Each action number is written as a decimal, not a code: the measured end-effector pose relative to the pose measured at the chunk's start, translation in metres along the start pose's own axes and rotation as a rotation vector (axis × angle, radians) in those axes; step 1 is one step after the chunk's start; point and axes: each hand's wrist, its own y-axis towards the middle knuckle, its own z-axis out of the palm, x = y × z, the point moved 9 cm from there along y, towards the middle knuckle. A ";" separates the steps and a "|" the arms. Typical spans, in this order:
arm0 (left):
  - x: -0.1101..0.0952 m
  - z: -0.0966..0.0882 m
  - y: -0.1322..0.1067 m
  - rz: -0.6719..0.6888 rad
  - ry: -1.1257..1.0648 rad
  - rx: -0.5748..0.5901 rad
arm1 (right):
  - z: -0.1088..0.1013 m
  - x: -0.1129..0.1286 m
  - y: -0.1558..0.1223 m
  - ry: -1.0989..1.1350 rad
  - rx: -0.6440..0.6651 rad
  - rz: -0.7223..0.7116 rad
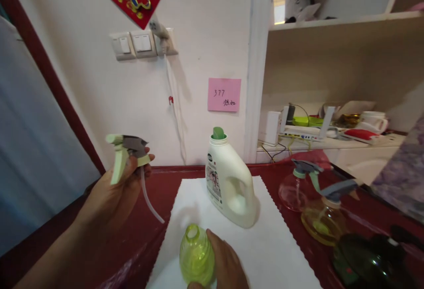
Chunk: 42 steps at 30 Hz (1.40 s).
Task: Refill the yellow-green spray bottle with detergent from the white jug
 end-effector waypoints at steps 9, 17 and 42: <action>-0.012 0.044 -0.044 0.038 -0.010 -0.037 | -0.003 0.015 0.004 0.052 -0.001 -0.072; 0.028 0.050 -0.062 -0.112 0.098 0.074 | -0.005 0.019 0.005 0.038 -0.003 -0.056; 0.126 0.009 -0.105 -0.351 0.161 0.181 | -0.012 0.049 0.015 0.002 0.229 -0.025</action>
